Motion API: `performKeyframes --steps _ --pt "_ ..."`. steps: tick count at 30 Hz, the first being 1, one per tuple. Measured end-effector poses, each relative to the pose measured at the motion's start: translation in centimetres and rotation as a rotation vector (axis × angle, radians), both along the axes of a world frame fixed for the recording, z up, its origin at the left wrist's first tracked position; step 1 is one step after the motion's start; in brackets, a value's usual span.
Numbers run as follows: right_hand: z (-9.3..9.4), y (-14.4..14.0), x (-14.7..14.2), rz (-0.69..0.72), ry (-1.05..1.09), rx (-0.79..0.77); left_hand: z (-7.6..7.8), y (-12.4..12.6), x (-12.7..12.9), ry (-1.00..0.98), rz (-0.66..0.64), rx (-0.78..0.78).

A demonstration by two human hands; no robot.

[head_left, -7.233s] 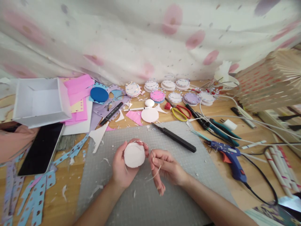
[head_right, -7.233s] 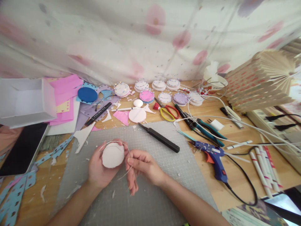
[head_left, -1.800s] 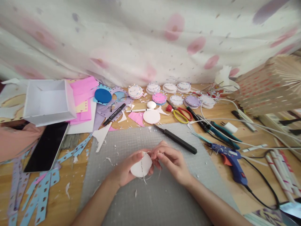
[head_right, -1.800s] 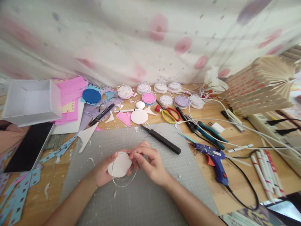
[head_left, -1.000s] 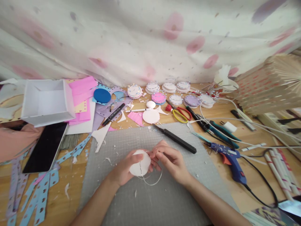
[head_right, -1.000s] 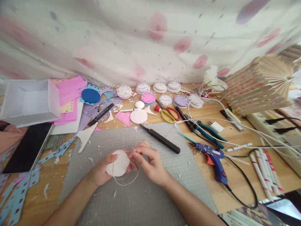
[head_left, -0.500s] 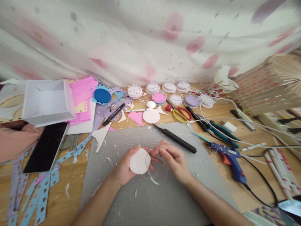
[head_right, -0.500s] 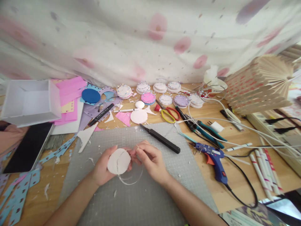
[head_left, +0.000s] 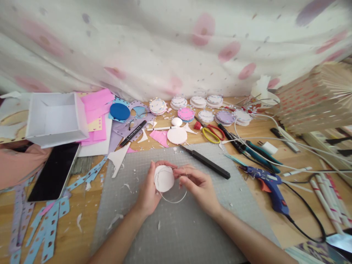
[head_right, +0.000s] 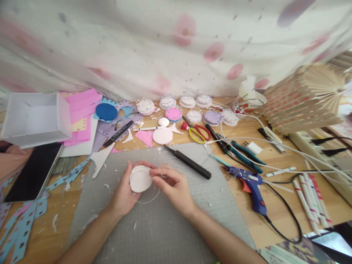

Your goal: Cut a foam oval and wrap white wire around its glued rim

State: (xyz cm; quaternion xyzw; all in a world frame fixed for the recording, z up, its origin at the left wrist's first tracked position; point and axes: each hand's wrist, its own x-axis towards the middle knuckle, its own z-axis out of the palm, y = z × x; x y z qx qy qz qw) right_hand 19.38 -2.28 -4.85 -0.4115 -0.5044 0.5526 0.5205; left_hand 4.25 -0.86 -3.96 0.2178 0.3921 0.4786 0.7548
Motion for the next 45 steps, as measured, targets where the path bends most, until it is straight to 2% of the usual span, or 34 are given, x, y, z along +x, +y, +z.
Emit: performKeyframes --steps 5,12,19,25,28,35,45 --pt "-0.13 0.07 -0.02 -0.007 0.017 0.031 -0.1 -0.08 0.13 0.031 0.058 0.033" --pt "-0.05 0.1 0.06 0.016 -0.017 0.077 0.12 -0.35 -0.19 0.038 0.029 0.1" --pt "0.6 -0.09 0.31 0.077 -0.07 0.16 -0.17 -0.25 -0.21 0.055 0.07 0.136" --pt "0.3 0.0 0.14 0.065 -0.011 0.159 -0.35 -0.06 -0.17 0.031 0.078 0.132" --pt "0.14 -0.02 0.17 0.025 0.01 0.12 -0.28 -0.08 -0.21 0.027 0.061 0.113" --pt "-0.11 0.04 0.2 -0.026 0.034 -0.095 0.06 -0.18 -0.24 0.033 0.028 0.063" --pt "-0.13 0.07 0.04 0.017 -0.006 -0.107 -0.03 -0.24 -0.12 0.083 0.023 0.083"
